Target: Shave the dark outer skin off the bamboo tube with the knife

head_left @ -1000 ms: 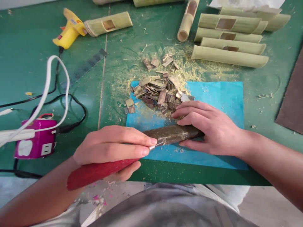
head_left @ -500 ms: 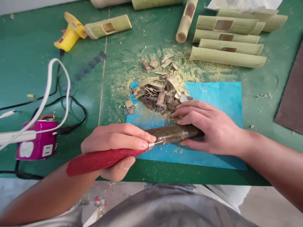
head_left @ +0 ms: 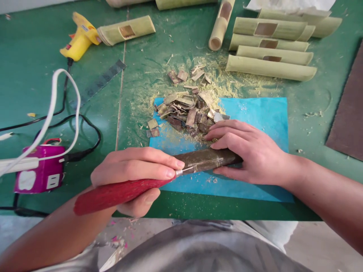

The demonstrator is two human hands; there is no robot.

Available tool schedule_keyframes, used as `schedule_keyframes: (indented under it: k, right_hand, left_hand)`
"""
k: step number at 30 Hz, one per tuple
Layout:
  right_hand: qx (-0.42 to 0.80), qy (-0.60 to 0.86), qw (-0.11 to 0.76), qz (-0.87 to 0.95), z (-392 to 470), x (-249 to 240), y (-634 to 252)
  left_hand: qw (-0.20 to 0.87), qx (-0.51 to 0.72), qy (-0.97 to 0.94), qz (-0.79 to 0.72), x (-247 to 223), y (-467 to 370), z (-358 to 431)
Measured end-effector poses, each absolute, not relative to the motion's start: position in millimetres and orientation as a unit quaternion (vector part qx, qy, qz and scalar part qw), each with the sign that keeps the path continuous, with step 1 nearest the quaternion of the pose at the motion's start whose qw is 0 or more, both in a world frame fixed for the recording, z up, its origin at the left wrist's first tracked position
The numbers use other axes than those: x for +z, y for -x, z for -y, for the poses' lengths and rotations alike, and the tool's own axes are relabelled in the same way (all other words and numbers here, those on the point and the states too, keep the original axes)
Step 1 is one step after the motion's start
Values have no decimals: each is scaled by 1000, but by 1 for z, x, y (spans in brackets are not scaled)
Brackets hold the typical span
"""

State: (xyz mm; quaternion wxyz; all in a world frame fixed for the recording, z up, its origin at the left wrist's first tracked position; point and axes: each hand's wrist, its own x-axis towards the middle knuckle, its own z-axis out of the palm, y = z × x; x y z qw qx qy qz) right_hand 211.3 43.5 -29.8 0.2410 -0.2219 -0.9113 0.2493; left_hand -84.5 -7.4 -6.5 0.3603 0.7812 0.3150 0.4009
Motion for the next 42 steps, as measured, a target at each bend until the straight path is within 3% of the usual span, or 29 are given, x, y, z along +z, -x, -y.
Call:
schedule_keyframes:
  k: [6, 17, 26, 42]
  right_hand:
    - [254, 225, 243, 909, -43, -32, -212]
    - [253, 220, 246, 909, -43, -31, -211]
    - [256, 221, 251, 907, -43, -33, -210]
    - [247, 222, 249, 910, -43, -33, -209]
  left_hand:
    - [305, 405, -813, -287, -7, 78, 4]
    - [326, 398, -825, -232, -11, 72, -1]
    - [323, 397, -799, -315, -3, 76, 6]
    - [306, 379, -832, -266, -2, 74, 5]
